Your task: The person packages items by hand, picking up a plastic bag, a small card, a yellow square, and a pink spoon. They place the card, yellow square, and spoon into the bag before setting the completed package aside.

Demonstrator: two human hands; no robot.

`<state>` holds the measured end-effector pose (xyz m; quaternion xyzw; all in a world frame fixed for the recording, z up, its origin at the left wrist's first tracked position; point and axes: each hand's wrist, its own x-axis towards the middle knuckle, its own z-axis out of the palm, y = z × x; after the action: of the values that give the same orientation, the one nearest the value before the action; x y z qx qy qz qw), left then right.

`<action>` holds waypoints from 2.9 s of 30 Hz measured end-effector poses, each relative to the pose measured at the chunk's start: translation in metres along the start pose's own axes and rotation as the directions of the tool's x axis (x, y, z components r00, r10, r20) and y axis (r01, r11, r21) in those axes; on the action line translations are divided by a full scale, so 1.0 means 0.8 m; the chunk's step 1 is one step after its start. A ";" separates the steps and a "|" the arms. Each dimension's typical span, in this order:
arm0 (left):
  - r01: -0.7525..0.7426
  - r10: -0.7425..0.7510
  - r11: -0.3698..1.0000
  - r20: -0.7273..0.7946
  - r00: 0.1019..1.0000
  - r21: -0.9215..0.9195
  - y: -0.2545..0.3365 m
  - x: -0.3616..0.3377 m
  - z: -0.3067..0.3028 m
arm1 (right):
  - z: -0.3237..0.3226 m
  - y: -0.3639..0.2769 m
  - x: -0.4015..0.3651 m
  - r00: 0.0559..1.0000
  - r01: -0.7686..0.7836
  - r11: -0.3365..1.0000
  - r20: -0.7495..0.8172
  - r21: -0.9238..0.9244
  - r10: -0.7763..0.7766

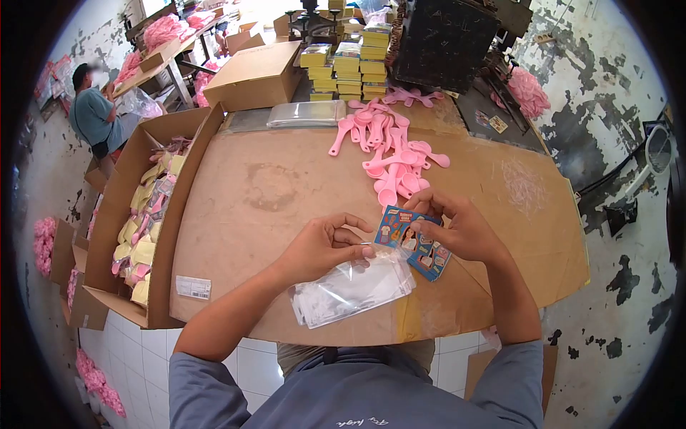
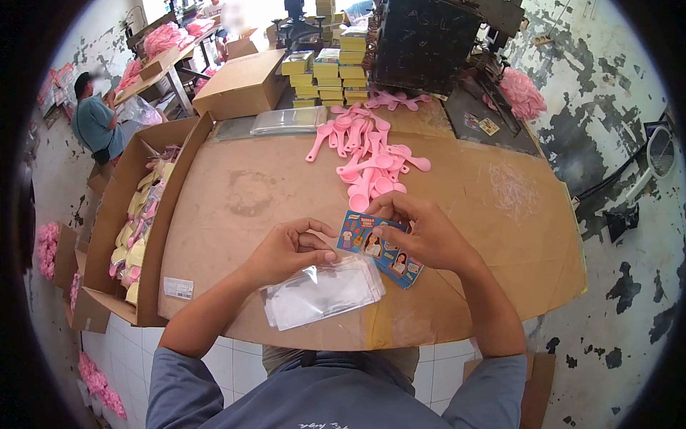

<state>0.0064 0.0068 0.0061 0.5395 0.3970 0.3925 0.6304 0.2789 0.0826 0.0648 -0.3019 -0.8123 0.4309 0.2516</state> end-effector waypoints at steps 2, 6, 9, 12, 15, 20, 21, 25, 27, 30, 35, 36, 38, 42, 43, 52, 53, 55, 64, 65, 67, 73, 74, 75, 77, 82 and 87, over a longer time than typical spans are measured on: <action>-0.011 0.011 1.000 -0.021 1.000 0.017 0.000 0.000 0.000 | 0.002 0.002 0.005 0.999 0.030 0.999 0.032 -0.029 -0.029; -0.046 0.047 0.998 -0.017 0.999 0.042 -0.002 -0.001 -0.001 | 0.010 0.014 0.010 0.973 0.211 0.965 0.129 -0.153 -0.192; -0.050 0.051 0.988 0.000 0.999 0.147 0.002 -0.006 0.003 | 0.025 0.015 0.009 0.969 0.217 0.962 0.152 -0.164 -0.193; -0.092 0.099 0.960 -0.011 0.995 0.264 -0.002 -0.006 0.004 | 0.056 0.017 0.010 0.980 0.198 0.980 0.009 -0.029 -0.198; -0.088 0.104 0.977 -0.072 0.992 0.195 -0.004 -0.004 0.002 | 0.051 0.026 0.007 0.987 -0.024 0.972 -0.147 0.232 0.060; -0.089 0.109 0.986 -0.137 0.985 0.142 -0.005 -0.002 0.003 | 0.054 0.055 -0.003 0.996 -0.075 0.970 -0.022 0.231 0.082; -0.080 0.099 0.984 -0.116 0.988 0.157 -0.006 -0.002 0.003 | 0.056 0.058 -0.003 0.998 -0.064 0.973 0.016 0.220 0.062; -0.079 0.091 0.963 -0.033 0.995 0.257 -0.001 -0.004 0.004 | 0.067 0.048 -0.002 0.988 -0.043 0.973 -0.133 0.228 0.075; -0.100 0.110 0.959 -0.023 0.994 0.265 -0.002 -0.003 0.004 | 0.065 0.047 -0.002 0.967 -0.066 0.949 -0.216 0.309 0.138; -0.094 0.104 0.969 -0.035 0.994 0.229 -0.009 -0.003 0.004 | 0.065 0.046 -0.004 0.983 0.126 0.991 -0.139 0.056 -0.117; 0.005 0.008 0.966 -0.049 0.999 0.260 0.008 -0.007 0.004 | 0.052 0.054 0.006 0.966 0.074 0.989 -0.239 -0.129 -0.103; -0.016 0.029 0.978 -0.057 0.998 0.209 0.004 -0.006 0.003 | 0.043 0.060 0.008 0.936 -0.049 0.987 -0.352 -0.151 -0.008; -0.064 0.072 0.992 -0.079 0.994 0.107 -0.006 -0.003 0.001 | 0.027 0.074 0.008 0.894 -0.211 0.864 -0.449 -0.458 -0.020; -0.031 0.037 0.995 -0.067 0.997 0.092 0.001 -0.005 -0.001 | 0.019 0.094 0.004 0.898 -0.249 0.822 -0.441 -0.512 -0.003; -0.025 0.030 0.996 -0.062 0.998 0.083 -0.001 -0.004 -0.002 | 0.019 0.093 0.004 0.896 -0.227 0.873 -0.443 -0.431 0.015; -0.013 0.018 0.997 -0.071 0.997 0.072 0.009 -0.006 0.000 | 0.024 0.047 -0.005 0.972 -0.007 0.984 -0.231 0.178 0.049; 0.000 0.008 0.994 -0.072 0.997 0.110 0.010 -0.007 0.000 | 0.023 0.045 -0.005 0.966 0.012 0.976 -0.255 0.215 0.044; -0.002 0.009 0.993 -0.059 0.998 0.114 0.006 -0.006 -0.001 | 0.021 0.045 -0.005 0.968 0.060 0.979 -0.249 0.195 -0.010; 0.006 -0.009 0.976 0.013 1.000 0.216 -0.003 -0.005 0.003 | 0.033 0.045 -0.004 0.978 0.208 0.978 -0.015 0.002 -0.208; -0.010 0.006 0.975 0.020 1.000 0.222 -0.005 -0.005 0.005 | 0.041 0.033 0.000 0.975 0.222 0.972 -0.038 0.076 -0.219; -0.039 0.031 0.989 0.059 0.998 0.143 -0.011 -0.003 0.009 | 0.059 0.016 0.004 0.979 0.197 0.937 -0.010 0.287 -0.203; 0.062 -0.024 0.987 0.236 0.971 -0.151 0.004 -0.011 0.000 | 0.072 0.013 0.003 0.959 0.029 0.693 0.174 0.720 -0.221; 0.146 -0.081 0.964 0.277 0.958 -0.222 0.012 -0.013 -0.003 | 0.052 0.029 0.010 0.961 0.104 0.758 0.132 0.644 -0.244; 0.144 -0.075 0.966 0.296 0.952 -0.217 0.013 -0.014 -0.005 | 0.041 0.032 0.015 0.958 0.175 0.813 0.094 0.556 -0.271; 0.137 -0.062 0.970 0.338 0.939 -0.201 0.016 -0.014 -0.006 | 0.041 0.017 0.007 0.959 0.254 0.897 0.023 0.361 -0.281; -0.183 0.208 0.971 0.167 0.964 -0.153 0.002 -0.010 0.005 | 0.034 -0.045 0.002 0.904 0.427 0.897 -0.078 0.111 -0.421; -0.483 0.462 0.809 0.144 0.875 0.335 0.022 -0.018 0.002 | 0.012 -0.105 -0.002 0.858 0.424 0.756 -0.046 -0.499 -0.512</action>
<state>0.0016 -0.0053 0.0249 0.7380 0.2977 0.4420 0.4140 0.2501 0.0388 0.1312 -0.1776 -0.9155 0.1141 0.3425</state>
